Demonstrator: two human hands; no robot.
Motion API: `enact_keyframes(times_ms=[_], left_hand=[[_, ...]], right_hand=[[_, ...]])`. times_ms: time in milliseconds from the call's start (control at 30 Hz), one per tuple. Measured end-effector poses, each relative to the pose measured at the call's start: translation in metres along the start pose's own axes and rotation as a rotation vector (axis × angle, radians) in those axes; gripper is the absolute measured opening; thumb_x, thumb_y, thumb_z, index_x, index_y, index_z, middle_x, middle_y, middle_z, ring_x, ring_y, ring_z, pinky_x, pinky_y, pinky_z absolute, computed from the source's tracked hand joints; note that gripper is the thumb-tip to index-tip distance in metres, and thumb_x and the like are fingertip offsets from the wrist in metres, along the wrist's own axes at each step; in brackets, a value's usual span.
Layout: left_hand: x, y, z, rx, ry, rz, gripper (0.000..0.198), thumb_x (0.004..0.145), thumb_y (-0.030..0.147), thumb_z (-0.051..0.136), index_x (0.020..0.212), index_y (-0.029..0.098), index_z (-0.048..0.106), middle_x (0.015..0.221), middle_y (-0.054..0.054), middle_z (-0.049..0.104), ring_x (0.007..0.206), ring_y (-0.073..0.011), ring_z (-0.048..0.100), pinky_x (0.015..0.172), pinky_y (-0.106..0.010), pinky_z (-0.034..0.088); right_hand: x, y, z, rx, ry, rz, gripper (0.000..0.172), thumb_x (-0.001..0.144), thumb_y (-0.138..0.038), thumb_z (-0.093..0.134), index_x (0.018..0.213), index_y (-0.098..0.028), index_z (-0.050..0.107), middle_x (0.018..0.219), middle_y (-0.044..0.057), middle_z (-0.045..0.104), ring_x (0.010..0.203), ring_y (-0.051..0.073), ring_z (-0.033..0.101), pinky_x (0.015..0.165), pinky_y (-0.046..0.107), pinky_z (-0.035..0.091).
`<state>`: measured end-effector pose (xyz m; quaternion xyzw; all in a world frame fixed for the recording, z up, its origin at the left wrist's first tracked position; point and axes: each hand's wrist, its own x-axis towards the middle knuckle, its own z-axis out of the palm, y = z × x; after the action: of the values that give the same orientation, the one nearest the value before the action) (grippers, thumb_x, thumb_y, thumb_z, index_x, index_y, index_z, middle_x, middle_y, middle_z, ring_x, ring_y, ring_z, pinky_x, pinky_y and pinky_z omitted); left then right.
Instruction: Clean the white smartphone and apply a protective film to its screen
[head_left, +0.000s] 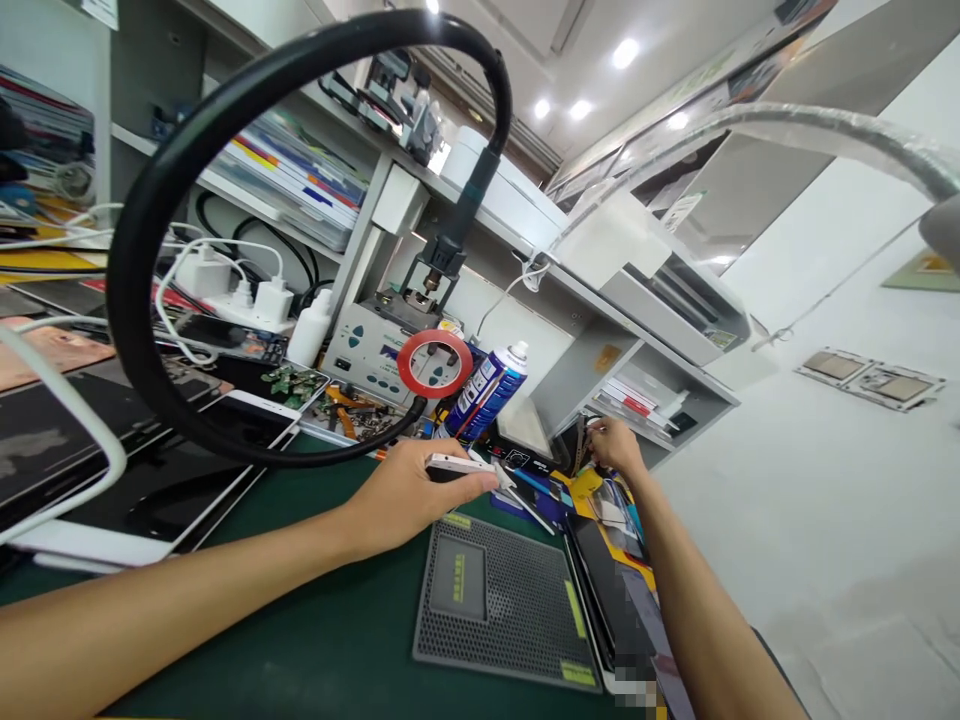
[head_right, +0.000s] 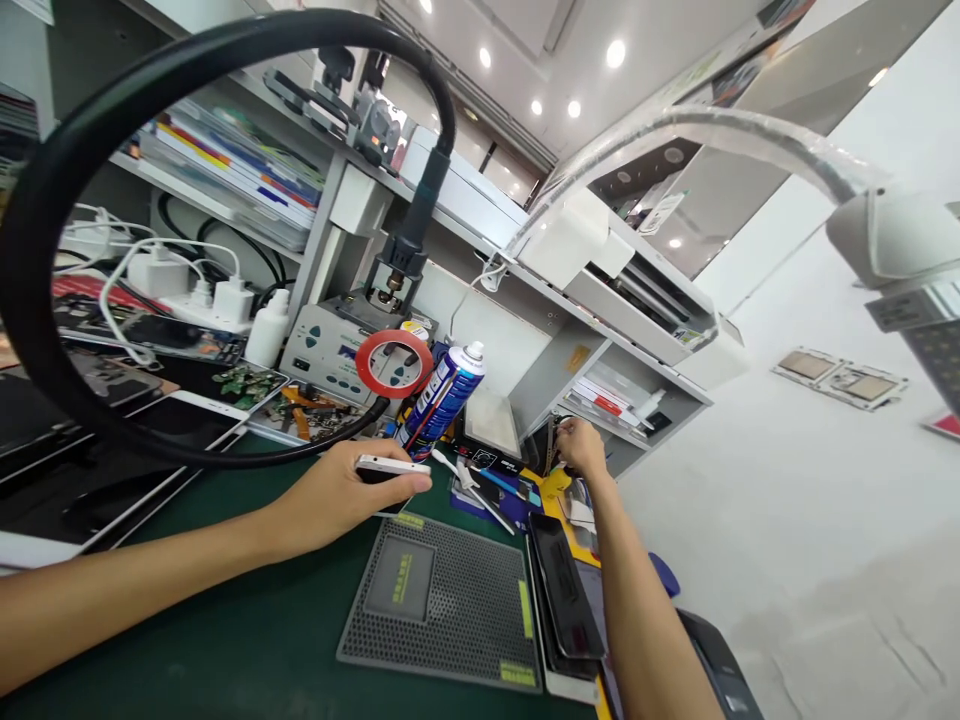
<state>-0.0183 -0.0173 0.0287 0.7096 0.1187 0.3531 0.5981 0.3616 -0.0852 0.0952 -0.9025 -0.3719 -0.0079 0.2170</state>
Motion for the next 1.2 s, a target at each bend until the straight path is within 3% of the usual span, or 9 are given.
enact_keyframes(times_ms=[267, 400, 467, 567, 733, 900, 1000, 1100, 1200], left_hand=[[0.0, -0.003, -0.006, -0.012, -0.024, -0.021, 0.043, 0.082, 0.06, 0.066, 0.078, 0.017, 0.067, 0.069, 0.001, 0.058, 0.062, -0.013, 0.05, 0.062, -0.025, 0.037], [0.001, -0.011, -0.004, -0.028, -0.016, 0.011, 0.046, 0.081, 0.063, 0.064, 0.078, 0.017, 0.066, 0.066, 0.001, 0.057, 0.059, -0.0129, 0.048, 0.057, -0.025, 0.036], [0.002, -0.016, -0.003, -0.039, 0.002, 0.028, 0.046, 0.08, 0.063, 0.065, 0.078, 0.018, 0.067, 0.064, 0.001, 0.056, 0.058, -0.0129, 0.047, 0.055, -0.025, 0.034], [0.003, -0.02, -0.002, -0.045, 0.012, 0.025, 0.046, 0.08, 0.064, 0.066, 0.08, 0.018, 0.069, 0.064, 0.001, 0.058, 0.056, -0.0127, 0.047, 0.053, -0.025, 0.033], [0.003, -0.02, -0.001, -0.05, 0.018, 0.024, 0.046, 0.08, 0.063, 0.066, 0.084, 0.017, 0.071, 0.067, -0.001, 0.061, 0.058, -0.013, 0.049, 0.053, -0.024, 0.033], [0.002, -0.02, -0.001, -0.068, 0.003, 0.012, 0.045, 0.08, 0.062, 0.067, 0.086, 0.018, 0.072, 0.065, 0.0, 0.06, 0.055, -0.0116, 0.046, 0.051, -0.024, 0.031], [0.003, -0.02, 0.0, -0.08, 0.019, -0.002, 0.045, 0.078, 0.061, 0.069, 0.083, 0.017, 0.071, 0.062, 0.001, 0.057, 0.055, -0.0114, 0.045, 0.05, -0.024, 0.03], [0.003, -0.021, 0.001, -0.077, 0.043, -0.004, 0.043, 0.077, 0.059, 0.072, 0.081, 0.016, 0.07, 0.063, 0.001, 0.058, 0.059, -0.0118, 0.047, 0.051, -0.023, 0.031], [0.004, -0.021, 0.002, -0.076, 0.038, -0.008, 0.042, 0.077, 0.058, 0.072, 0.08, 0.016, 0.07, 0.066, 0.001, 0.06, 0.061, -0.0119, 0.05, 0.054, -0.023, 0.034]], right_hand=[[-0.007, -0.037, -0.046, 0.056, 0.184, 0.012, 0.028, 0.096, -0.035, 0.059, 0.113, -0.013, 0.061, 0.099, 0.006, 0.066, 0.08, 0.015, 0.065, 0.071, 0.032, 0.057], [-0.048, -0.062, -0.073, 0.043, 0.338, -0.121, 0.018, 0.092, -0.024, 0.054, 0.101, -0.01, 0.062, 0.075, 0.008, 0.068, 0.063, 0.017, 0.065, 0.055, 0.029, 0.05], [-0.081, -0.071, -0.075, 0.062, 0.309, -0.206, 0.019, 0.09, -0.029, 0.055, 0.098, -0.013, 0.063, 0.073, 0.008, 0.069, 0.061, 0.018, 0.066, 0.053, 0.028, 0.05], [-0.131, -0.078, -0.057, 0.158, 0.1, -0.326, 0.029, 0.086, -0.044, 0.059, 0.092, -0.016, 0.061, 0.065, 0.005, 0.067, 0.053, 0.018, 0.063, 0.047, 0.028, 0.049], [-0.177, -0.07, 0.014, 0.341, -0.241, -0.305, 0.043, 0.087, -0.06, 0.056, 0.094, -0.018, 0.056, 0.059, 0.001, 0.063, 0.052, 0.017, 0.06, 0.046, 0.027, 0.047], [-0.174, -0.053, 0.069, 0.187, -0.2, -0.264, 0.04, 0.089, -0.058, 0.051, 0.081, -0.02, 0.056, 0.052, 0.001, 0.061, 0.048, 0.019, 0.058, 0.049, 0.03, 0.044], [-0.166, -0.055, 0.068, 0.134, -0.21, -0.264, 0.037, 0.088, -0.053, 0.053, 0.073, -0.02, 0.056, 0.052, 0.001, 0.062, 0.048, 0.02, 0.06, 0.051, 0.03, 0.045], [-0.161, -0.074, 0.046, 0.287, -0.195, -0.247, 0.033, 0.088, -0.051, 0.055, 0.082, -0.019, 0.06, 0.056, 0.001, 0.065, 0.046, 0.018, 0.059, 0.046, 0.028, 0.044], [-0.167, -0.101, 0.027, 0.699, 0.074, -0.353, 0.029, 0.085, -0.046, 0.064, 0.086, -0.017, 0.061, 0.059, 0.001, 0.065, 0.048, 0.018, 0.061, 0.046, 0.029, 0.047]])
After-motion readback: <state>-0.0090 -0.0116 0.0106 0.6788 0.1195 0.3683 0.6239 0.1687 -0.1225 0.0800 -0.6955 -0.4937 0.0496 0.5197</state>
